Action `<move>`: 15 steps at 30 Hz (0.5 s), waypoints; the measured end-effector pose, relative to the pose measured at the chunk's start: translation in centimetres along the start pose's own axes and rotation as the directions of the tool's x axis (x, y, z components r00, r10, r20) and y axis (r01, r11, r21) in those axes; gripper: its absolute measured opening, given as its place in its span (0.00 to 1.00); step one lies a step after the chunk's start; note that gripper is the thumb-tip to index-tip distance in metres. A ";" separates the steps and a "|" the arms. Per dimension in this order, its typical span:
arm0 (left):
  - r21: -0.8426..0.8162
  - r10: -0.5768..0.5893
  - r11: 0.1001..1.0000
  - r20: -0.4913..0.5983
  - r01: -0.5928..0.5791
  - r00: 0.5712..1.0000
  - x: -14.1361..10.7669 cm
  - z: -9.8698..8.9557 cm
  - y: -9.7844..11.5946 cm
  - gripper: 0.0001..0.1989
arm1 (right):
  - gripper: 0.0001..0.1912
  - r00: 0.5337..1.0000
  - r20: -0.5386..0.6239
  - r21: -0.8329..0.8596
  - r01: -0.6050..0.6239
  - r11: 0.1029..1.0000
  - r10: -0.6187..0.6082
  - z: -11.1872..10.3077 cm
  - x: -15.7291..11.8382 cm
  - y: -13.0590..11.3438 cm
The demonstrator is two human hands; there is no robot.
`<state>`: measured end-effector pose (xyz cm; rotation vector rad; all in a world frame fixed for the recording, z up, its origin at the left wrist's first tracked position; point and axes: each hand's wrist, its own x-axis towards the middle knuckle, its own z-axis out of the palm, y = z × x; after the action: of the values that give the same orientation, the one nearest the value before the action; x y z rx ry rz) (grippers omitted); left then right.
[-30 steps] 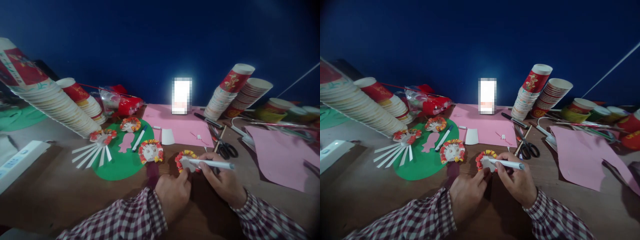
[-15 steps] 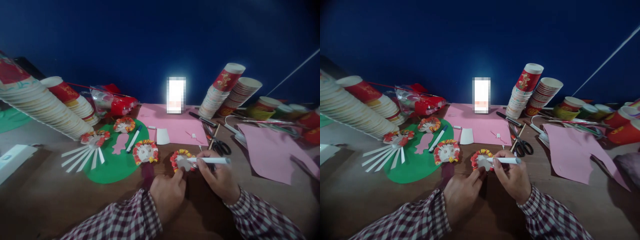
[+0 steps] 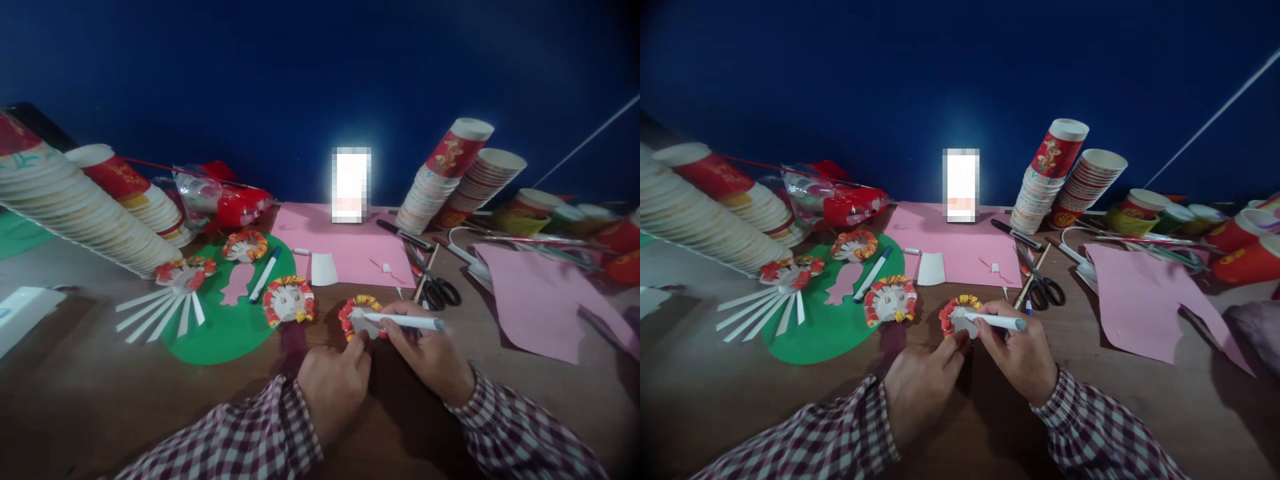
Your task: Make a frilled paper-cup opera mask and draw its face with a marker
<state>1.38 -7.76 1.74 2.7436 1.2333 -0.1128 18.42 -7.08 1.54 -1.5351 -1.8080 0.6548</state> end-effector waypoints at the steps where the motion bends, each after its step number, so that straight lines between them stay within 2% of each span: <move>1: 0.006 0.000 1.000 -0.001 0.000 1.000 0.0 0.0 0.0 0.19 | 0.07 1.000 0.000 -0.010 0.000 1.000 0.000 0.1 0.0 0.1; 6: 0.044 0.008 0.999 -0.039 -0.006 0.999 -0.1 0.3 0.0 0.19 | 0.07 1.000 0.003 -0.046 -0.018 0.999 0.018 0.2 0.0 0.1; 11: 0.032 -0.010 0.999 -0.032 0.011 0.999 -0.1 0.2 0.0 0.19 | 0.06 0.996 -0.092 -0.066 0.016 0.998 -0.022 -0.3 0.1 -0.2; 15: 0.051 0.042 0.998 -0.064 -0.039 0.997 -0.2 0.2 -0.1 0.19 | 0.07 0.993 -0.111 -0.112 0.017 0.994 -0.029 -0.7 0.2 -0.4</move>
<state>1.22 -7.85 1.57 2.8351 1.2056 -0.0509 18.67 -7.02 2.31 -1.5886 -1.7998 0.4538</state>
